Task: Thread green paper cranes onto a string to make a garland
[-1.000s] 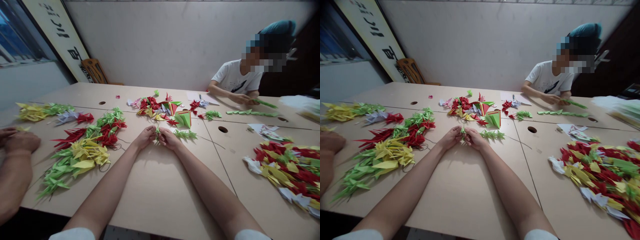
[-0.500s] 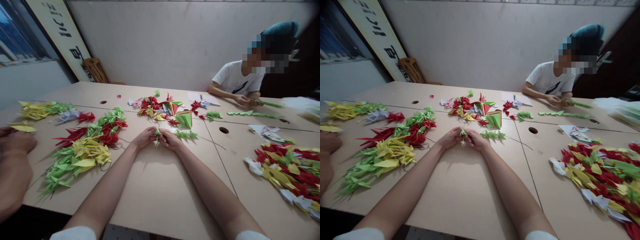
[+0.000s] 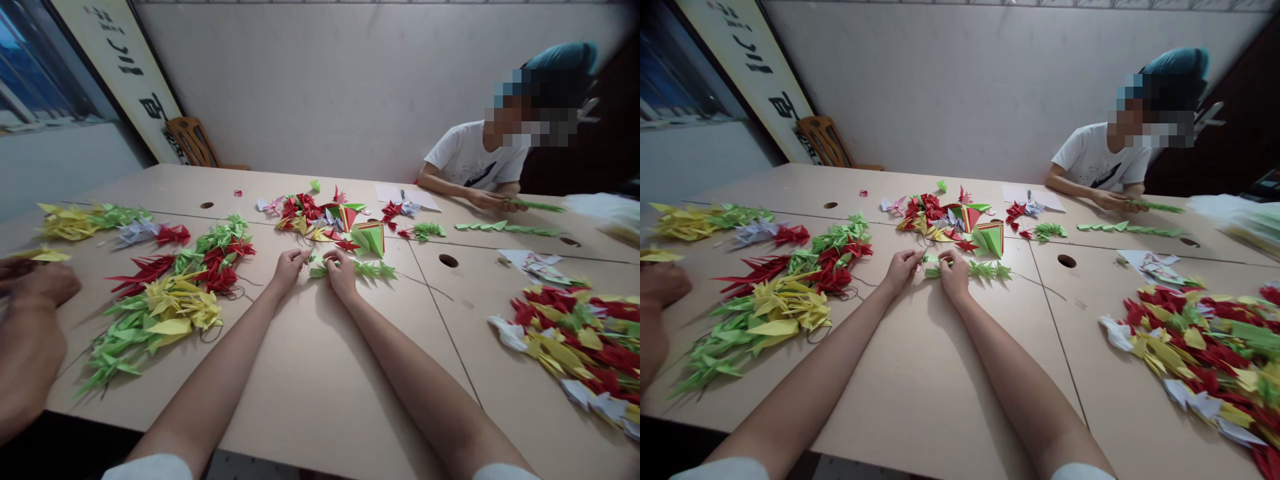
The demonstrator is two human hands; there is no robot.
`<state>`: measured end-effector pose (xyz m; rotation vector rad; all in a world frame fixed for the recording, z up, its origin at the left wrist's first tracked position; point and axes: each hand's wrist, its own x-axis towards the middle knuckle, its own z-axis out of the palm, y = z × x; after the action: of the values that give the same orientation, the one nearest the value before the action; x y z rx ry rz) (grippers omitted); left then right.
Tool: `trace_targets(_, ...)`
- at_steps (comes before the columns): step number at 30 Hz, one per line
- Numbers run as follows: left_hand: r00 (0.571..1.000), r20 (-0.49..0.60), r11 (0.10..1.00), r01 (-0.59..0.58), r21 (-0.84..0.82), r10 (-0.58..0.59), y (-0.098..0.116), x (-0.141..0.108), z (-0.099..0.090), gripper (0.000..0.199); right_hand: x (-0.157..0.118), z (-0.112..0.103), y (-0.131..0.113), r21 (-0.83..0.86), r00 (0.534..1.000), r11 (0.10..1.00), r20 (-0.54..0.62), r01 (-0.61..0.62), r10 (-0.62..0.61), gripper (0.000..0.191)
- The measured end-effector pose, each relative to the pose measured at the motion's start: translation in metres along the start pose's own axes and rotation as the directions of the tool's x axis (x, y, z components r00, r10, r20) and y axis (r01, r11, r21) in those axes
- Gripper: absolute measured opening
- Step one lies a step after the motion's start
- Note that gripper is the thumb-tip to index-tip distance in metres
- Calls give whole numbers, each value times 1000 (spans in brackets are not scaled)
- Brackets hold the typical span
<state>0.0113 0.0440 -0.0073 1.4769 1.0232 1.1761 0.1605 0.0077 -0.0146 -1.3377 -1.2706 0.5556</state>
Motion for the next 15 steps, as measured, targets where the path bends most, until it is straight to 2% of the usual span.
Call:
trace_targets(3,995,-102,995,-13,94,22,-3,2,-2,39,0,1,2,-107,997,991,30,76,-73,21)
trace_targets(6,968,-243,959,13,284,59,-5,3,-5,34,-1,2,3,-156,988,977,55,148,-141,24)
trace_targets(8,914,-361,900,-13,436,188,-2,1,-6,24,-2,2,3,-173,985,970,66,171,-161,23)
trace_targets(10,842,-413,821,-62,567,348,3,-3,-5,19,-2,2,3,-169,985,971,69,167,-158,21)
trace_targets(11,833,-393,787,-81,611,390,6,-5,-4,20,-2,2,2,-157,987,975,67,156,-147,21)
trace_targets(12,856,-337,764,-98,638,391,9,-7,-2,20,-2,1,2,-140,989,980,66,138,-130,20)
trace_targets(14,946,-134,748,-143,649,297,11,-11,3,18,-2,1,1,-101,994,990,63,101,-95,21)
trace_targets(15,971,-23,745,-167,645,238,11,-12,5,19,-1,0,1,-83,995,993,60,87,-82,21)
